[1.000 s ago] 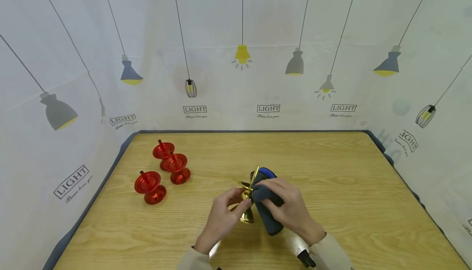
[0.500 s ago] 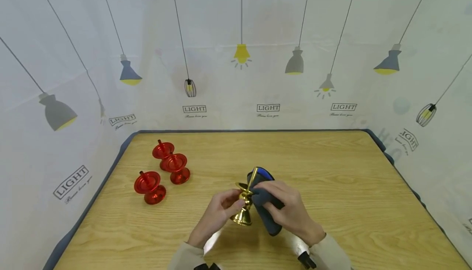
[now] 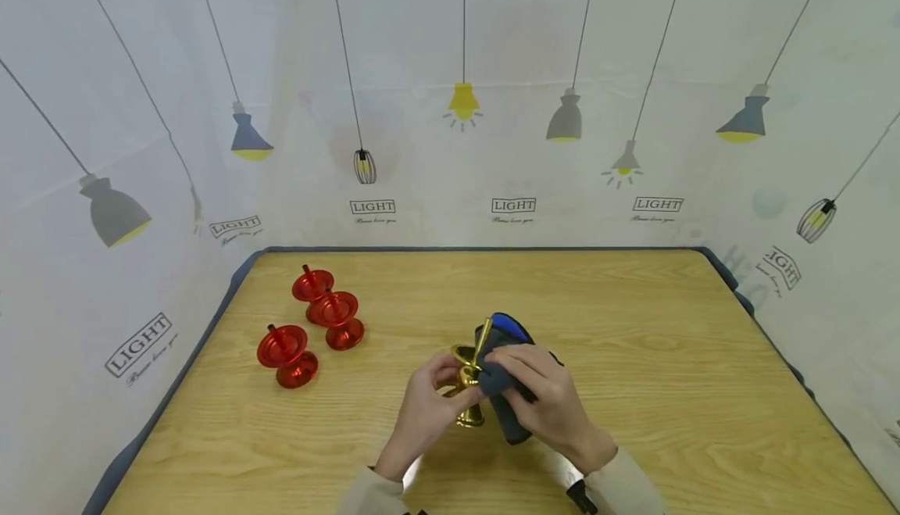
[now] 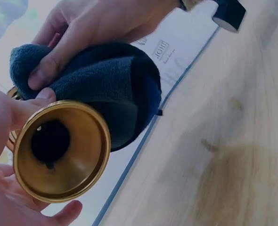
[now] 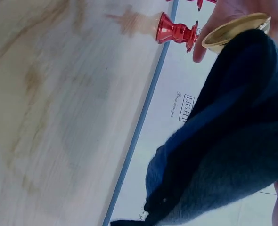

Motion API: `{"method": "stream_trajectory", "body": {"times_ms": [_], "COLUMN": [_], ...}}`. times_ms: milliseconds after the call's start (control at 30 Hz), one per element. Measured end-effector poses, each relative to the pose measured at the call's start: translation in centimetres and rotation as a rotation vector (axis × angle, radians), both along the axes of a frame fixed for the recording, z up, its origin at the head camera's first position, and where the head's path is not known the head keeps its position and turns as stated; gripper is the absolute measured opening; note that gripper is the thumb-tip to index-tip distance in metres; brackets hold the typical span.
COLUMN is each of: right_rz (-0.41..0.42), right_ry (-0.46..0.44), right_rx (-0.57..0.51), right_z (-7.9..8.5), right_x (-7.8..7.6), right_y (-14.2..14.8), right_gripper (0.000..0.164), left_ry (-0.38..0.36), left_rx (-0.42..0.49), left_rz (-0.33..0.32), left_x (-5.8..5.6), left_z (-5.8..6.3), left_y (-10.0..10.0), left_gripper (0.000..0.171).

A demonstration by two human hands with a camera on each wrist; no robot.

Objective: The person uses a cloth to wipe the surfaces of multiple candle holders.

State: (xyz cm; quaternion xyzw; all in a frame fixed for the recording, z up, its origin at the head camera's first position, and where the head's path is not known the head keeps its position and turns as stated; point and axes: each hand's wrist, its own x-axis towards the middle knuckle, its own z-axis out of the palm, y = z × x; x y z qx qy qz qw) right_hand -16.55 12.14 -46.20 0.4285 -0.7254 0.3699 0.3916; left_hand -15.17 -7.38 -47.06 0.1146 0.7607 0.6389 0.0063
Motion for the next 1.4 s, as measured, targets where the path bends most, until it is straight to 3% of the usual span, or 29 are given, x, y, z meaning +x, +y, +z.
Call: {"method": "stream_trajectory", "body": {"times_ms": [233,533,733,867,967,1200,1300,1400], "right_rz": [0.007,0.031,0.012,-0.021,-0.041,-0.054,-0.03,0.0], "right_ry": [-0.052,-0.042,-0.002,0.062,0.088,0.099,0.075,0.03], "right_rx": [-0.015,-0.053,-0.066,-0.068,-0.054,-0.045,-0.044,-0.033], "right_z": [-0.4,-0.9,-0.7,-0.3,-0.2,-0.3,-0.4,-0.5], "right_x": [0.3,0.3,0.2,0.0,-0.1,0.0,0.0,0.1], "right_y": [0.1,0.3,0.2,0.1,0.1,0.1,0.1,0.2], "right_gripper": [0.029,0.028,0.026,0.025,0.024,0.023,0.025,0.027], "left_ry": [-0.012,-0.064,-0.081,-0.117,-0.122,0.016,0.017,0.011], "left_rx": [0.041,0.074,0.122,0.102,0.08,-0.041,-0.024,0.003], "left_rz": [-0.093,-0.254,-0.286,-0.228,-0.134,0.083,0.121,0.118], "left_x": [-0.1,-0.6,-0.3,-0.1,0.0,0.3,0.4,0.4], "left_z": [-0.1,-0.4,-0.3,-0.1,0.0,-0.2,-0.3,-0.4], "left_y": [-0.6,-1.4,-1.1,-0.1,0.5,1.1,0.9,0.5], "left_gripper": [0.034,0.037,0.041,0.045,0.042,0.03,0.034,0.038]}}
